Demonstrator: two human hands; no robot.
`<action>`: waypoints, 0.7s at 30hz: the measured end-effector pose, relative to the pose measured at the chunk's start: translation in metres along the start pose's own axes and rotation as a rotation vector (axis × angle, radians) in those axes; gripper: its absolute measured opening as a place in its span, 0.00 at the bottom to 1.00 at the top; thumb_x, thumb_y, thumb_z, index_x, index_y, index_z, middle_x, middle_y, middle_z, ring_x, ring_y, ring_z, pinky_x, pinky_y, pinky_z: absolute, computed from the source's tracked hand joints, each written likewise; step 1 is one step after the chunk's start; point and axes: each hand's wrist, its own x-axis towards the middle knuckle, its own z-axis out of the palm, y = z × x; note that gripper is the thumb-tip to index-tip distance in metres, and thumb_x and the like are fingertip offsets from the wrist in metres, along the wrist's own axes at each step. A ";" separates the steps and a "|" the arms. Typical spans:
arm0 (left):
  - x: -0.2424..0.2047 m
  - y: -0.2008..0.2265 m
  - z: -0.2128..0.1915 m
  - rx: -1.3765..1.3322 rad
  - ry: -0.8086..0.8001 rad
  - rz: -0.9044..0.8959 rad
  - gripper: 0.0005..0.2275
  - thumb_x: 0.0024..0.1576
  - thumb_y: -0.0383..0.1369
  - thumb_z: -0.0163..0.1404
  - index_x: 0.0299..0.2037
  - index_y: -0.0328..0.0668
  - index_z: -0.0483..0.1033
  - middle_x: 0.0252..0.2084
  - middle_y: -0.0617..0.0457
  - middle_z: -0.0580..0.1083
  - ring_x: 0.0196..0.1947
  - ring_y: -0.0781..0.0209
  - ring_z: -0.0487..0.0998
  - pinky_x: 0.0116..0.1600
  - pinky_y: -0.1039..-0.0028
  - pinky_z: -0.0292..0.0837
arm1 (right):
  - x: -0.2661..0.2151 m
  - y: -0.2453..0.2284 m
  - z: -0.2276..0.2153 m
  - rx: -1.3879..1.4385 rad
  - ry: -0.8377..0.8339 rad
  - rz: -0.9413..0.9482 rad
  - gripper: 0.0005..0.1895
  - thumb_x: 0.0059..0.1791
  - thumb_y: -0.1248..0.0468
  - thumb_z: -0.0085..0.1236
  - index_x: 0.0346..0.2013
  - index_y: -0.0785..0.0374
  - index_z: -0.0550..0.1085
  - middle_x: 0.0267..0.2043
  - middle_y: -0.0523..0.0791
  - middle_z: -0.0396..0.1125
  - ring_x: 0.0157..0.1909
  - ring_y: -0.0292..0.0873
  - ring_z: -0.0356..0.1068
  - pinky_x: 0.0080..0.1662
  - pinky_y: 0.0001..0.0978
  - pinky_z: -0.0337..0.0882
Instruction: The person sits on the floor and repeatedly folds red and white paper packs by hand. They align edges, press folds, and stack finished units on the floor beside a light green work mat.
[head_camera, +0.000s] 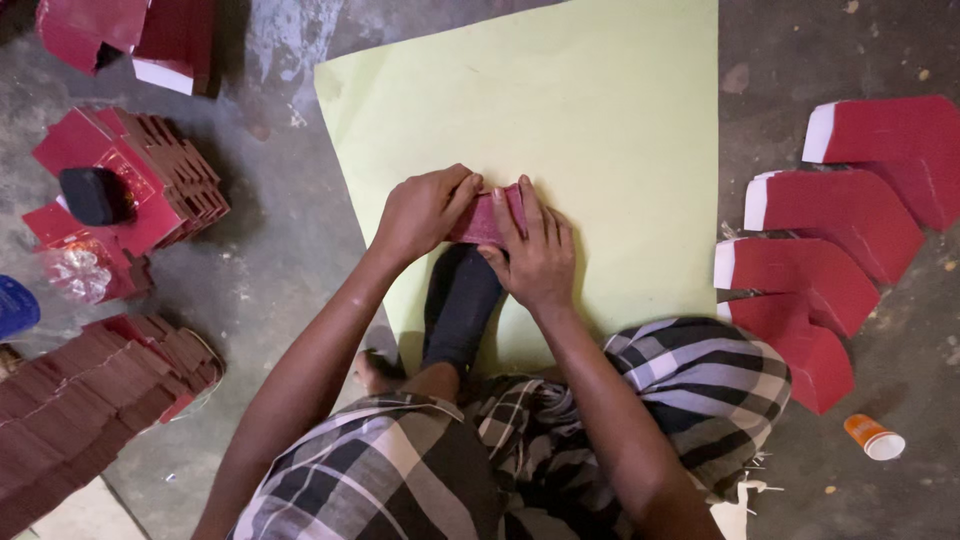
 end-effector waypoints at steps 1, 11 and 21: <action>-0.001 -0.002 0.001 0.017 0.018 0.000 0.14 0.66 0.43 0.46 0.38 0.43 0.78 0.29 0.44 0.77 0.30 0.41 0.79 0.34 0.55 0.71 | -0.001 -0.001 0.001 0.004 -0.009 0.001 0.35 0.60 0.38 0.34 0.74 0.54 0.63 0.75 0.55 0.55 0.63 0.56 0.69 0.63 0.51 0.67; -0.005 -0.002 -0.001 -0.090 0.027 -0.046 0.15 0.65 0.45 0.48 0.41 0.41 0.77 0.31 0.42 0.78 0.30 0.42 0.80 0.36 0.57 0.73 | -0.002 -0.002 0.000 0.018 -0.002 0.002 0.34 0.61 0.38 0.34 0.74 0.55 0.63 0.75 0.55 0.54 0.64 0.57 0.68 0.63 0.51 0.67; -0.009 0.007 0.000 -0.017 -0.004 -0.002 0.14 0.66 0.44 0.46 0.45 0.44 0.79 0.36 0.44 0.79 0.35 0.41 0.80 0.38 0.56 0.73 | -0.001 -0.003 -0.005 -0.003 0.002 -0.016 0.30 0.61 0.43 0.43 0.69 0.59 0.70 0.71 0.56 0.61 0.52 0.54 0.73 0.56 0.46 0.73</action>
